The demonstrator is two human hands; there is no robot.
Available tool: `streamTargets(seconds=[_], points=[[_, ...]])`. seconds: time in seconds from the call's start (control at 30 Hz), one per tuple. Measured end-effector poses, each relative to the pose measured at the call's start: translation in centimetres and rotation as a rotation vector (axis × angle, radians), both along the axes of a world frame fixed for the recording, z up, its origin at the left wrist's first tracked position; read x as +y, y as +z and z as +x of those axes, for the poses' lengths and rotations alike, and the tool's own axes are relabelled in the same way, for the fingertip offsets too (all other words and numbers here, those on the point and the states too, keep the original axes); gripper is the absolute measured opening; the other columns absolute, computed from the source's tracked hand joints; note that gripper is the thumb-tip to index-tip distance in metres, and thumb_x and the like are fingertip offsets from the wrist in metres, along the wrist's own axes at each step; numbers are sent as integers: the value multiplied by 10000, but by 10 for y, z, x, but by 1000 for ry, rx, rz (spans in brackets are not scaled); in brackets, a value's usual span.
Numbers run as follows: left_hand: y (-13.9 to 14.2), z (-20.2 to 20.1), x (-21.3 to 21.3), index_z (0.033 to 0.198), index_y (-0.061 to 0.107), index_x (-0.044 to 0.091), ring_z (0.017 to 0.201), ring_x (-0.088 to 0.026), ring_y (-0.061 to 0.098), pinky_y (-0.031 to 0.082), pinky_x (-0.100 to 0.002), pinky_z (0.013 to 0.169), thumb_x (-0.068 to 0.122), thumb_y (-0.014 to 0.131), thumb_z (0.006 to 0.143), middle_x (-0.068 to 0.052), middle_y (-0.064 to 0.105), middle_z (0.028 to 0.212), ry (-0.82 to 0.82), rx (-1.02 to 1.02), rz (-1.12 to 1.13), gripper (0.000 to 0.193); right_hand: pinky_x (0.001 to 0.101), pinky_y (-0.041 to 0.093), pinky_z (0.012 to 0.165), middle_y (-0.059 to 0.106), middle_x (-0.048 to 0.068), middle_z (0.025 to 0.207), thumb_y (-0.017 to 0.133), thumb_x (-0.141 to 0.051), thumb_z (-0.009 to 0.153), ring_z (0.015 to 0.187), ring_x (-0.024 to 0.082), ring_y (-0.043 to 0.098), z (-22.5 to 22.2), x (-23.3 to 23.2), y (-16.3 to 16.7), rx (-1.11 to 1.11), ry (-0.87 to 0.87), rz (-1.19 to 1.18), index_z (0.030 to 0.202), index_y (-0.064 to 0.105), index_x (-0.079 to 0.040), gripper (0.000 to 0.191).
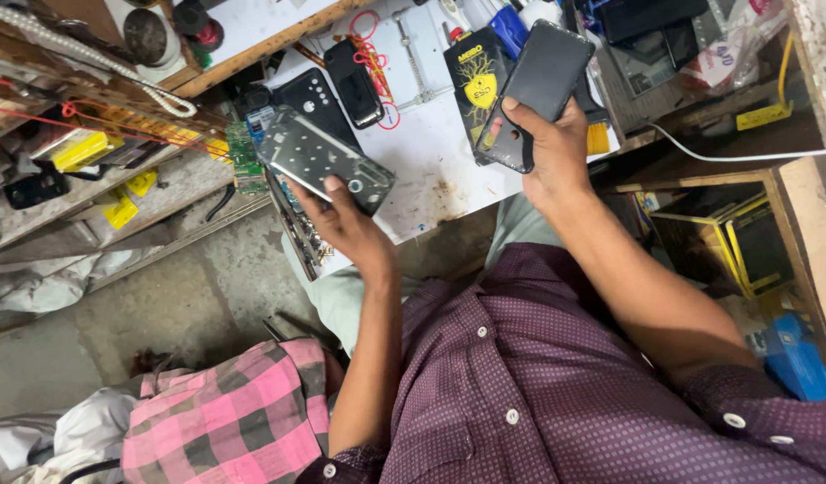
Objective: The person sits at a repair workbench handling a smartphone. They peel a black sheet from the phone's back, hold the phone next to a MEIBO ESD package, then use a blue-handled screwdriver to work on the phone's exposed frame, turning the device over while driving screws.
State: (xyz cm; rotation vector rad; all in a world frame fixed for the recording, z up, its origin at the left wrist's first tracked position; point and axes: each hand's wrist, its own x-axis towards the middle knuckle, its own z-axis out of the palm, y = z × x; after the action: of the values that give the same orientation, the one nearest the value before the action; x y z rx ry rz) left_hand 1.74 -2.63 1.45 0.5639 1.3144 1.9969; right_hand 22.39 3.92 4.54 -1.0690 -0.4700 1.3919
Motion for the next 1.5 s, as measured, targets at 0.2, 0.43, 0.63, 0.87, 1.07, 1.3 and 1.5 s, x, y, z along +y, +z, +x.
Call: streamTargets(seconds=[0.2, 0.43, 0.63, 0.87, 1.07, 1.3, 1.5], points=[[-4, -14, 1, 1615, 320, -30, 1152, -137, 605, 514, -318, 1020, 136, 599, 1088, -85, 598, 1388, -129, -111, 48, 619, 372, 607, 666, 695, 120, 919, 685, -66, 959, 719, 218, 703, 1, -8, 1, 111, 71, -18, 1084, 605, -11, 159], [-5, -21, 0, 1528, 438, -62, 1175, -144, 628, 515, -303, 1055, 102, 613, 1083, -100, 635, 1354, -266, -62, 20, 505, 308, 583, 794, 733, 79, 1029, 677, -142, 1019, 856, 151, 715, 10, -8, -14, 101, 28, -64, 1141, 679, 0, 187], [-2, -32, 0, 1487, 464, -53, 1186, -151, 641, 518, -303, 1059, 88, 625, 1052, -118, 656, 1337, -366, -70, -61, 485, 316, 587, 885, 737, 106, 1073, 736, 35, 996, 931, 160, 704, 16, -8, -20, 12, 60, 112, 1169, 637, 46, 200], [2, -54, -1, 1449, 544, -58, 1106, -109, 653, 522, -252, 985, 117, 630, 1055, -87, 703, 1258, -517, 31, -171, 439, 337, 633, 916, 700, 91, 1177, 742, 159, 896, 1040, 169, 723, 26, -5, 4, -139, 26, 264, 1489, 285, -192, 826], [14, -60, 4, 1312, 669, -49, 979, -63, 651, 522, -207, 892, 142, 685, 1024, -54, 748, 1123, -663, 267, -268, 346, 312, 624, 798, 683, 106, 1192, 719, 102, 1024, 1006, 160, 699, 51, -2, -3, -146, -32, 199, 1495, 439, -85, 580], [25, -53, 21, 1182, 744, -22, 785, -38, 626, 514, -219, 691, 164, 762, 951, -20, 761, 933, -843, 460, -443, 297, 323, 591, 657, 674, 96, 1190, 701, 46, 975, 926, 166, 692, 58, -16, 1, -190, -23, 100, 1346, 447, -120, 479], [19, -51, 42, 1214, 732, -28, 854, -41, 644, 533, -224, 772, 136, 774, 931, -6, 766, 991, -1007, 392, -357, 330, 446, 611, 905, 650, 146, 1328, 645, 66, 978, 1125, 259, 691, 54, -38, 10, -32, 158, 113, 1479, 455, -109, 564]])
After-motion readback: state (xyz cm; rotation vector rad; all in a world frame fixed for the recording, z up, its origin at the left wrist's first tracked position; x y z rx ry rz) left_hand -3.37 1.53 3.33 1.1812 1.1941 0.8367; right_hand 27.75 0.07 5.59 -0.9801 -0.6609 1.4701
